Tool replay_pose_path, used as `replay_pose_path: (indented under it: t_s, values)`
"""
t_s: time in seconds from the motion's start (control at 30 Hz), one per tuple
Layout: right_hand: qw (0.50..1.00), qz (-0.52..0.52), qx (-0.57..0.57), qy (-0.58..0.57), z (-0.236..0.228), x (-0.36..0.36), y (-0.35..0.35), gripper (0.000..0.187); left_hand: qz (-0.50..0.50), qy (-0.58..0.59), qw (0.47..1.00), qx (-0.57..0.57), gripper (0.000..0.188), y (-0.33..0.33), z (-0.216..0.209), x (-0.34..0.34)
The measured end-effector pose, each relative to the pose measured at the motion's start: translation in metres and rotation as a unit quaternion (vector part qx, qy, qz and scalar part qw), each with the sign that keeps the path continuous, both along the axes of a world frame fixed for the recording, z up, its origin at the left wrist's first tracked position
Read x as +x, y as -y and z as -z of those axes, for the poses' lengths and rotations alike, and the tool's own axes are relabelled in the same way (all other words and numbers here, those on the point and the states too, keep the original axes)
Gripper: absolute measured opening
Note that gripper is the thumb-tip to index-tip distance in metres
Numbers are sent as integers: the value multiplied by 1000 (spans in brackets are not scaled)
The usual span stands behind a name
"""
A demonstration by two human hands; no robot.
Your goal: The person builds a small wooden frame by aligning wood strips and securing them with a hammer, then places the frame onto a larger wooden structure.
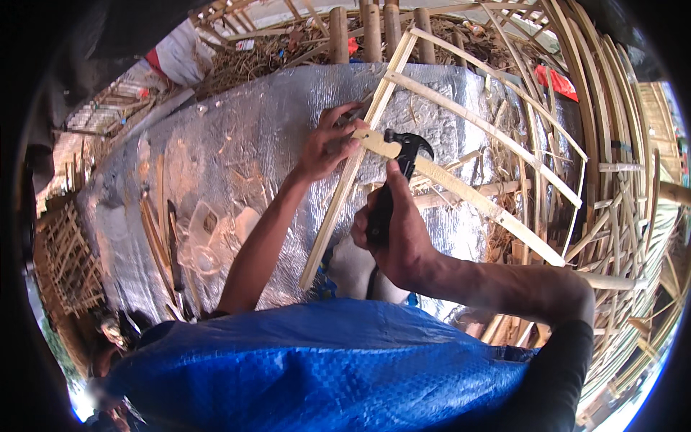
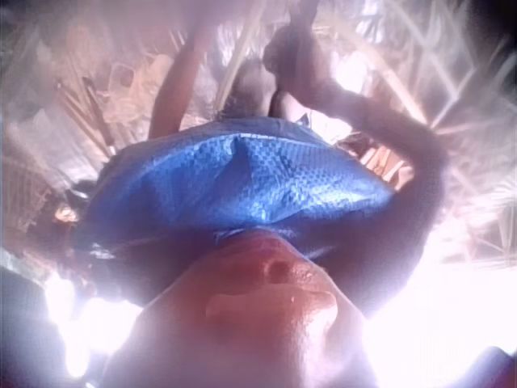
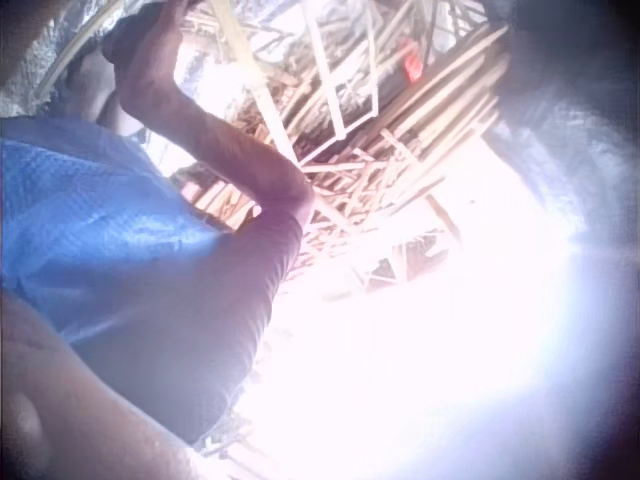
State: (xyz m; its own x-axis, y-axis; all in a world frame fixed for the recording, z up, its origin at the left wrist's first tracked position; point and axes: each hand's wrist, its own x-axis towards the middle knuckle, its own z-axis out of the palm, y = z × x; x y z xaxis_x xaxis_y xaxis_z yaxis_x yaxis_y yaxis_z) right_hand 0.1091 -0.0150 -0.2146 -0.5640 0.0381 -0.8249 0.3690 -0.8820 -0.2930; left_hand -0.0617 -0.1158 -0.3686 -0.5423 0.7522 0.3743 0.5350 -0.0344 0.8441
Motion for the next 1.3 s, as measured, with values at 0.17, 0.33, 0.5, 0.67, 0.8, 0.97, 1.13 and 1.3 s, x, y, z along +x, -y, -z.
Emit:
replay_pose_path:
  t_s: [0.17,0.33,0.5,0.67,0.8,0.97,1.13,1.3]
  values:
    - [995,-83,55,1,11,3,1,48,-19,-1,1000,15,36,-2,0,8]
    - [997,58,25,-49,16,16,24,48,-21,-4,1000,21,38,-10,2,8]
    - [981,141,-4,-132,22,7,42,51,-43,19,996,78,34,-9,13,10]
    - [988,109,-49,-98,23,-8,51,46,-47,-6,996,82,36,-10,12,10]
    - [985,128,-20,-111,31,-6,55,48,-46,6,997,60,36,-8,10,10]
    - [990,65,-60,-109,37,-10,44,46,-41,28,996,79,35,-7,11,9]
    - [984,156,-15,-89,33,-11,47,46,-40,18,997,63,35,-6,8,8]
    - [987,-27,112,-110,31,1,35,40,-26,20,998,51,35,-4,5,5]
